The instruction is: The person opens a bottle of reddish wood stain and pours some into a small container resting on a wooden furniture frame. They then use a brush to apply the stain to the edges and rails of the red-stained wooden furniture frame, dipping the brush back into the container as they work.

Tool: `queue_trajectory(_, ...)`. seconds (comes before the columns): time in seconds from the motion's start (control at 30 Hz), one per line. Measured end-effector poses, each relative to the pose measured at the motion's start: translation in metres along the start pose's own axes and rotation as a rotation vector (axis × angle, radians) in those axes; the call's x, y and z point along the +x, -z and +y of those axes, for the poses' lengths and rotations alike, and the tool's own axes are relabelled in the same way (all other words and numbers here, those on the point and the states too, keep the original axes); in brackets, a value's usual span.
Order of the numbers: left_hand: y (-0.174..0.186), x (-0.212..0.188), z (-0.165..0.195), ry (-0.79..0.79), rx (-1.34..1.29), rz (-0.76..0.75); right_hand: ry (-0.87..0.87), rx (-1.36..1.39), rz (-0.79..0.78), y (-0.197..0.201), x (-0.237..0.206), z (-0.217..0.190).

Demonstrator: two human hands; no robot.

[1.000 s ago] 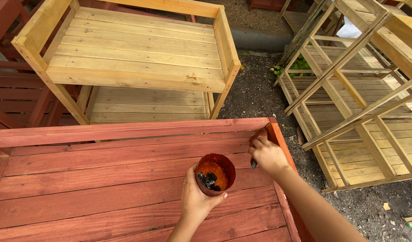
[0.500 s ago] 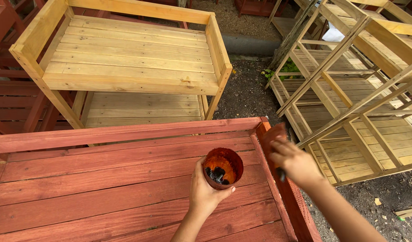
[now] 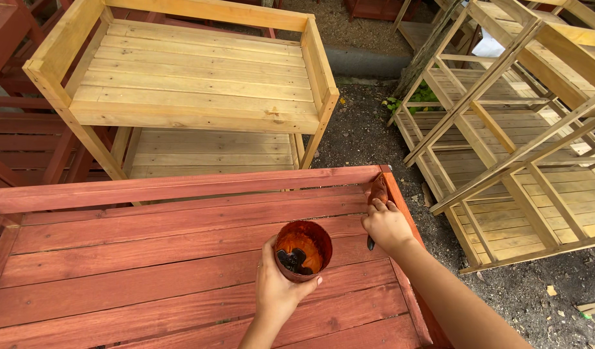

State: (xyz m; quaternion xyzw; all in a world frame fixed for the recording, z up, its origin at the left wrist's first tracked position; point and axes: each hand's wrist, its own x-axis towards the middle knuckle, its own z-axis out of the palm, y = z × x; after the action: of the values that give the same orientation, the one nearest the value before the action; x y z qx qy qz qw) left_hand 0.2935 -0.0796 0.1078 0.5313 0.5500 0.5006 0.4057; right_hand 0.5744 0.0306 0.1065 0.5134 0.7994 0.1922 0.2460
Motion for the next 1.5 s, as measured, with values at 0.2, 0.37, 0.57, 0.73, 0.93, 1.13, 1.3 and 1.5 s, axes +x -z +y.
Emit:
queue_trajectory(0.2,-0.001,-0.008,0.009,-0.061,-0.027,-0.034,-0.105,0.02,-0.062,0.033,-0.057,-0.022)
queue_trajectory(0.37,-0.003,-0.026,0.013,-0.135,-0.052,-0.088,-0.201,0.06,-0.194,0.046,-0.127,-0.059)
queue_trajectory(0.57,-0.008,-0.054,0.013,-0.199,-0.062,-0.189,-0.271,0.147,-0.276,0.046,-0.219,-0.105)
queue_trajectory(0.73,-0.013,-0.072,0.014,-0.128,-0.053,-0.316,-0.28,0.209,-0.415,0.048,-0.28,-0.132)
queue_trajectory(0.93,-0.022,-0.086,0.011,-0.169,-0.117,-0.366,-0.283,0.206,-0.462,0.06,-0.324,-0.154)
queue_trajectory(1.13,-0.029,-0.089,0.01,-0.202,-0.057,-0.407,-0.41,0.364,-0.212,0.071,-0.364,-0.148)
queue_trajectory(1.3,-0.032,-0.086,0.01,-0.208,-0.089,-0.411,-0.63,0.734,0.326,0.074,-0.399,-0.11)
queue_trajectory(1.5,-0.035,-0.078,0.011,-0.21,-0.128,-0.395,-0.654,0.919,0.574,0.045,-0.367,-0.088)
